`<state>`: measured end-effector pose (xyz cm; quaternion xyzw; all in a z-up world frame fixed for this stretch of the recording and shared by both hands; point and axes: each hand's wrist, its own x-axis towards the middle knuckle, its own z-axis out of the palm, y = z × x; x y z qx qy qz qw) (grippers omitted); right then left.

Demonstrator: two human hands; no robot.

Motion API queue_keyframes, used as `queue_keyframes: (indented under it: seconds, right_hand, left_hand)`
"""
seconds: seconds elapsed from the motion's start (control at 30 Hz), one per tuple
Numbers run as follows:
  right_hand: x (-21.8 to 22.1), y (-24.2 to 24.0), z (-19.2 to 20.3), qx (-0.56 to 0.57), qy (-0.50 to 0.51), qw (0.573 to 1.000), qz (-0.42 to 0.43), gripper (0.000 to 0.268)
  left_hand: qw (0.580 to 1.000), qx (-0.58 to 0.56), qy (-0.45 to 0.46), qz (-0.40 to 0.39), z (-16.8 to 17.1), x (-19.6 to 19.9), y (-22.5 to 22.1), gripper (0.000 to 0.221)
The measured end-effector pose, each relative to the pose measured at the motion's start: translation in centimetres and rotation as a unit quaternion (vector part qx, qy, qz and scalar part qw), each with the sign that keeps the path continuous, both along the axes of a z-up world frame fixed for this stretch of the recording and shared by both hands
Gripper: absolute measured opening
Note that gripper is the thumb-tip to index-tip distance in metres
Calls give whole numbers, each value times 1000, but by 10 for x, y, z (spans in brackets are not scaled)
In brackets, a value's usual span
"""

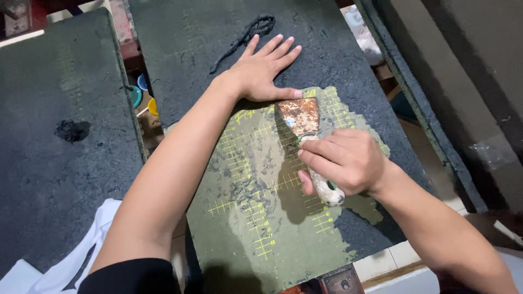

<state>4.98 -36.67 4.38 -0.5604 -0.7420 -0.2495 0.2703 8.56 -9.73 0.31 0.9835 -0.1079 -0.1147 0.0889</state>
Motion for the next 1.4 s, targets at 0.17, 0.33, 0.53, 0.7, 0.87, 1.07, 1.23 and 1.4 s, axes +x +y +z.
queue_keyframes:
  seconds: [0.17,0.33,0.53,0.7,0.87,1.07,1.23,1.4]
  right_hand:
    - [-2,2,0,1,2,1000,-15,21]
    - [-1,2,-4,7,2,1000,-19,22]
    - [-4,4,-2,0,1,1000,28,25]
    - [-4,6,-13,-11,-10,999,39,27]
    - [4,3,-18,-37,52,998,24,25]
    - [22,7,-24,-41,104,993,32,26]
    - [28,7,-33,-52,110,990,65,23]
    - [35,4,-45,-51,72,995,55,42]
  left_hand:
    - [1000,-6,5,-4,1,1,0,102]
    - [999,-22,22,-12,1,3,3,94]
    - [999,-23,-31,-31,-13,2,10,82]
    - [994,-69,-64,-61,-16,5,12,69]
    - [992,-83,-70,-66,-17,6,13,65]
    - [992,-75,-63,-74,-12,8,13,63]
    - [993,-69,-67,-72,-14,5,14,61]
    - [992,-92,-62,-61,-9,2,13,59]
